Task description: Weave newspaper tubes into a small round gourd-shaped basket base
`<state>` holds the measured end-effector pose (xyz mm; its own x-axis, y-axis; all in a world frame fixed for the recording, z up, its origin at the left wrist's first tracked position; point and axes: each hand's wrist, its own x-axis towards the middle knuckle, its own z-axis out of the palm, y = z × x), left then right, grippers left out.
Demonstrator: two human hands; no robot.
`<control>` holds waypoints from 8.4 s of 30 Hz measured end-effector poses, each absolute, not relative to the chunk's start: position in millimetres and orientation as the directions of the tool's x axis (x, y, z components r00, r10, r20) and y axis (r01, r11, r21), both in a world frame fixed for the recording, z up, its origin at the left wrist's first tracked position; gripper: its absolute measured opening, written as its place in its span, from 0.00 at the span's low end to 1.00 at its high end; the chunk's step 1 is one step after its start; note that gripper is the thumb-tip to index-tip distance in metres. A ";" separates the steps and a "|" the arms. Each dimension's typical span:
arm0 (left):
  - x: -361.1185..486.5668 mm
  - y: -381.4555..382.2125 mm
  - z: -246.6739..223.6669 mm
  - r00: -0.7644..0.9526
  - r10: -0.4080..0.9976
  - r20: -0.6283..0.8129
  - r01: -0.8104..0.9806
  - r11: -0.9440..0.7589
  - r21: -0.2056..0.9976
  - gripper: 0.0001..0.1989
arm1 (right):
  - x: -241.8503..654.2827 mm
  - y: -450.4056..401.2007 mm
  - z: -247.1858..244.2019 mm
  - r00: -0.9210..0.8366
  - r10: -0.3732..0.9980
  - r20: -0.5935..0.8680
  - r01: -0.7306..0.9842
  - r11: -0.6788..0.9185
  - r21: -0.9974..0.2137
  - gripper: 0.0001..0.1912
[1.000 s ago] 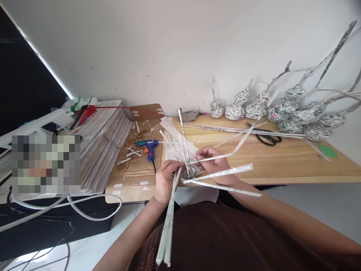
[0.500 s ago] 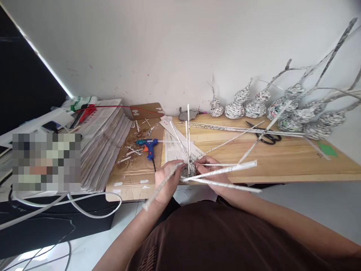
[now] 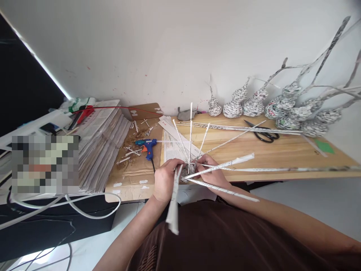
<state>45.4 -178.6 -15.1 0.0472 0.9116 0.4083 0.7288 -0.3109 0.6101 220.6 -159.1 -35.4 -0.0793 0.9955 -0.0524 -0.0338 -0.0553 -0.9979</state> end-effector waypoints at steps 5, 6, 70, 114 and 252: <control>48.0 -178.6 -15.5 0.032 0.903 0.429 0.744 -0.308 0.592 0.04 | 223.4 -160.4 -33.3 -0.094 0.995 -0.033 -0.005 -0.033 -0.999 0.10; 48.4 -178.5 -15.7 0.031 0.902 0.431 0.749 -0.307 0.587 0.04 | 223.5 -160.5 -32.7 -0.092 0.996 -0.021 -0.006 -0.022 -1.000 0.10; 12.5 -183.5 11.6 0.246 0.969 -0.014 0.297 -0.061 0.953 0.13 | 225.2 -160.1 -17.8 -0.170 0.978 -0.122 -0.079 -0.137 -0.987 0.12; 47.5 -193.2 -10.2 0.142 0.904 0.403 0.560 -0.409 0.721 0.05 | 232.5 -163.3 -8.3 -0.265 0.961 0.084 0.159 0.130 -0.979 0.06; 58.1 -195.0 -27.5 0.040 0.797 0.602 0.714 -0.444 0.541 0.08 | 233.6 -155.6 -5.7 -0.213 0.957 0.195 0.195 0.238 -0.952 0.11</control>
